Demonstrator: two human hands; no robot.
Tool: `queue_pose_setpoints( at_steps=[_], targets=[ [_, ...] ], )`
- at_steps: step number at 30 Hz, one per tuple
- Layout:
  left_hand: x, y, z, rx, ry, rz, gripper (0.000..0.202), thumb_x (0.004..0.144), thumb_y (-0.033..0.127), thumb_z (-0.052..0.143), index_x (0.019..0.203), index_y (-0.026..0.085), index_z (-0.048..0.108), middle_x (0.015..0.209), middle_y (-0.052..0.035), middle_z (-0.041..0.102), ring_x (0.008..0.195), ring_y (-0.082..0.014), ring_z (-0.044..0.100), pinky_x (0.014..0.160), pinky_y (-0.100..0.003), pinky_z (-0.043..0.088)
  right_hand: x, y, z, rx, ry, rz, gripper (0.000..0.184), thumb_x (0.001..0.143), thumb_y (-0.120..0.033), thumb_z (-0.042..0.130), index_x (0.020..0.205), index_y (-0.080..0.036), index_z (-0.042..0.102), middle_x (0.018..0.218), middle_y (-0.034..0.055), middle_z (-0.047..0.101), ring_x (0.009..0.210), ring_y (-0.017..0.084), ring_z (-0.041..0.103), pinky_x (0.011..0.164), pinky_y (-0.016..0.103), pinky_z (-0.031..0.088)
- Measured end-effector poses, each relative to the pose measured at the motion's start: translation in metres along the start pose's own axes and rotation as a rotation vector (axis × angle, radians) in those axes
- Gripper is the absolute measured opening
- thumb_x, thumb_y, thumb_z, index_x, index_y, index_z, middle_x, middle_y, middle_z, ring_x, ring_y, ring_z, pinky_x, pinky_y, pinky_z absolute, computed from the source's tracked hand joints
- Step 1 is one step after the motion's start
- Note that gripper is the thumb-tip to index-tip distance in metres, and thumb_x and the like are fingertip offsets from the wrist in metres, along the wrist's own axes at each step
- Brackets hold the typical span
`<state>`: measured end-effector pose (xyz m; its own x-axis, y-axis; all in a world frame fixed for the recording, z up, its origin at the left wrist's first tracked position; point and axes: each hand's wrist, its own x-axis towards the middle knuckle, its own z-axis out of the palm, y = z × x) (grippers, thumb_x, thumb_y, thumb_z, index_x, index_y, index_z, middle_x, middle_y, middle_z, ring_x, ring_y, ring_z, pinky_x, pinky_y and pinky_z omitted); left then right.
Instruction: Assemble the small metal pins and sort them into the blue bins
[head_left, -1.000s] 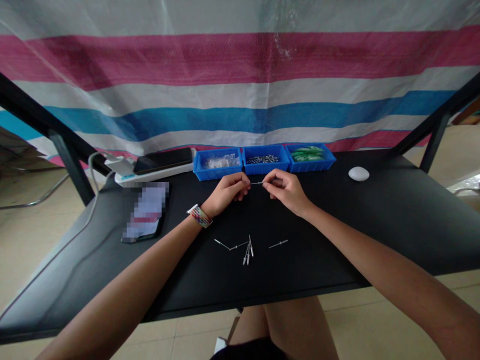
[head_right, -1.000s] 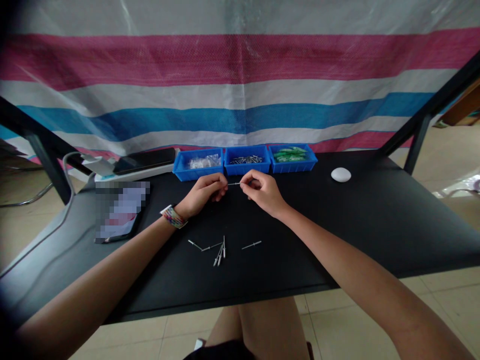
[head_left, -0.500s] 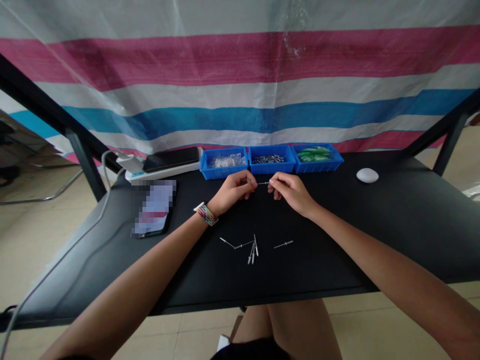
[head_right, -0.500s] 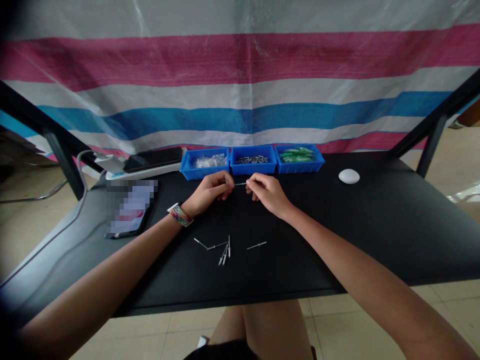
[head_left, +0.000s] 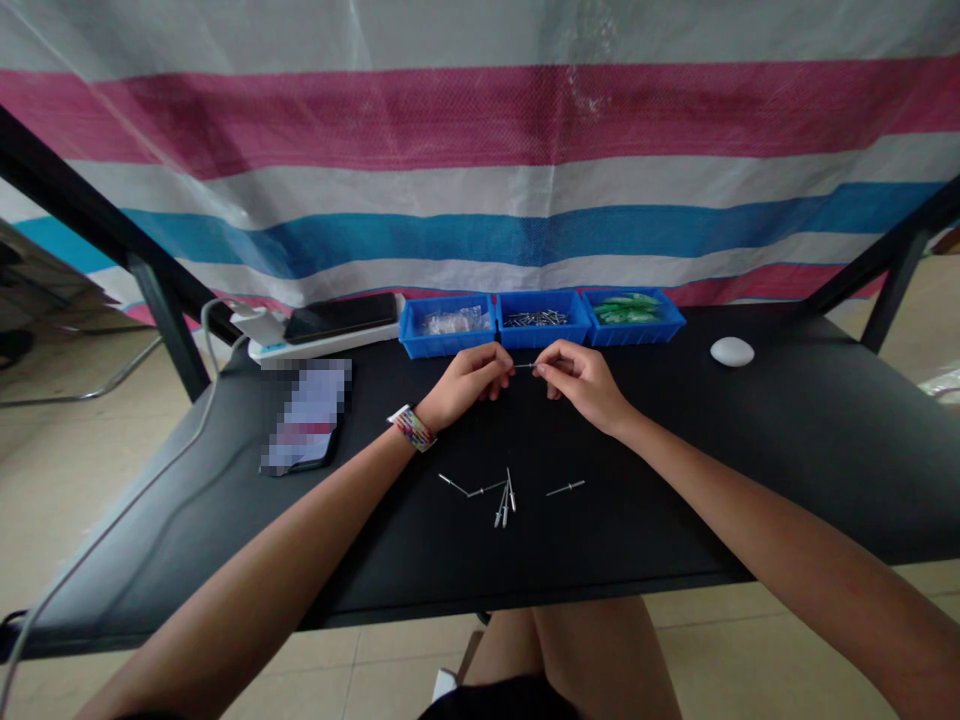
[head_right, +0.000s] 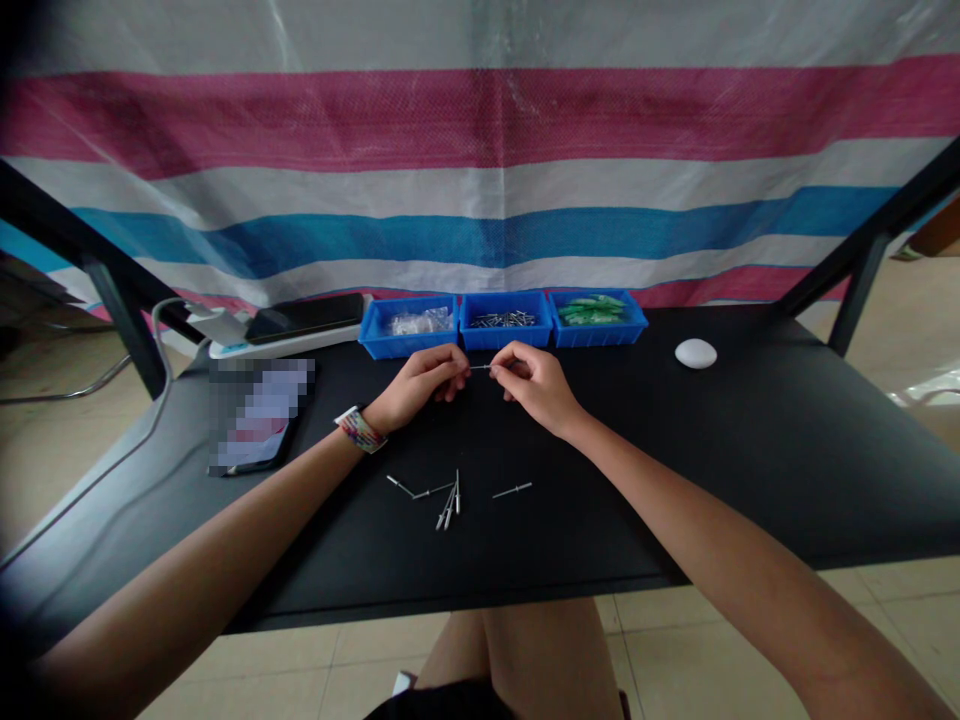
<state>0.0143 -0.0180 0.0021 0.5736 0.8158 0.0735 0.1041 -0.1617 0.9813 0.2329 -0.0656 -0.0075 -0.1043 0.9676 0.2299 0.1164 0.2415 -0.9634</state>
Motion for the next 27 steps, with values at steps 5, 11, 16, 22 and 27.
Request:
queue_pose_setpoints(
  at_steps=[5, 11, 16, 22, 27],
  targets=[
    [0.0005, -0.0016, -0.0012, 0.009, -0.008, 0.006, 0.021, 0.093, 0.037, 0.066, 0.09, 0.016, 0.061, 0.076, 0.0013, 0.061, 0.057, -0.0077, 0.055, 0.049, -0.018, 0.037, 0.0006, 0.0004, 0.0003, 0.005, 0.005, 0.006, 0.018, 0.088, -0.037, 0.076, 0.09, -0.02, 0.069, 0.082, 0.0004, 0.066, 0.058, 0.012, 0.061, 0.053, 0.026, 0.05],
    [0.0007, -0.002, -0.0016, 0.006, -0.012, 0.04, 0.015, 0.091, 0.03, 0.066, 0.091, 0.015, 0.062, 0.076, 0.0022, 0.06, 0.057, -0.0071, 0.056, 0.05, -0.018, 0.038, 0.0012, 0.002, -0.0022, -0.018, -0.02, 0.017, 0.022, 0.091, -0.041, 0.073, 0.093, -0.02, 0.069, 0.087, 0.0022, 0.07, 0.058, 0.012, 0.063, 0.054, 0.026, 0.051],
    [-0.0002, -0.0008, -0.0013, -0.001, -0.009, 0.063, 0.013, 0.088, 0.026, 0.067, 0.091, 0.015, 0.062, 0.075, 0.0025, 0.059, 0.056, -0.007, 0.055, 0.05, -0.019, 0.039, 0.0017, 0.0032, -0.0032, -0.037, -0.023, 0.009, 0.032, 0.097, -0.05, 0.066, 0.088, -0.02, 0.068, 0.085, 0.0042, 0.074, 0.059, 0.013, 0.064, 0.056, 0.027, 0.052],
    [-0.0012, 0.0015, 0.0, -0.017, 0.0, 0.056, 0.014, 0.087, 0.027, 0.07, 0.09, 0.016, 0.061, 0.072, 0.0037, 0.058, 0.056, -0.0066, 0.054, 0.051, -0.019, 0.039, 0.0022, 0.0033, -0.0017, -0.022, -0.037, -0.012, 0.025, 0.092, -0.044, 0.074, 0.087, -0.02, 0.068, 0.082, 0.0023, 0.071, 0.059, 0.013, 0.064, 0.056, 0.026, 0.052],
    [0.0001, 0.0009, 0.0005, -0.056, -0.002, 0.041, 0.021, 0.087, 0.03, 0.072, 0.097, 0.016, 0.06, 0.073, 0.0039, 0.059, 0.054, -0.0069, 0.055, 0.048, -0.019, 0.037, 0.0017, 0.0016, 0.001, 0.004, 0.016, -0.036, 0.026, 0.085, -0.043, 0.081, 0.087, -0.021, 0.067, 0.077, 0.0004, 0.067, 0.058, 0.013, 0.063, 0.053, 0.027, 0.052]
  ],
)
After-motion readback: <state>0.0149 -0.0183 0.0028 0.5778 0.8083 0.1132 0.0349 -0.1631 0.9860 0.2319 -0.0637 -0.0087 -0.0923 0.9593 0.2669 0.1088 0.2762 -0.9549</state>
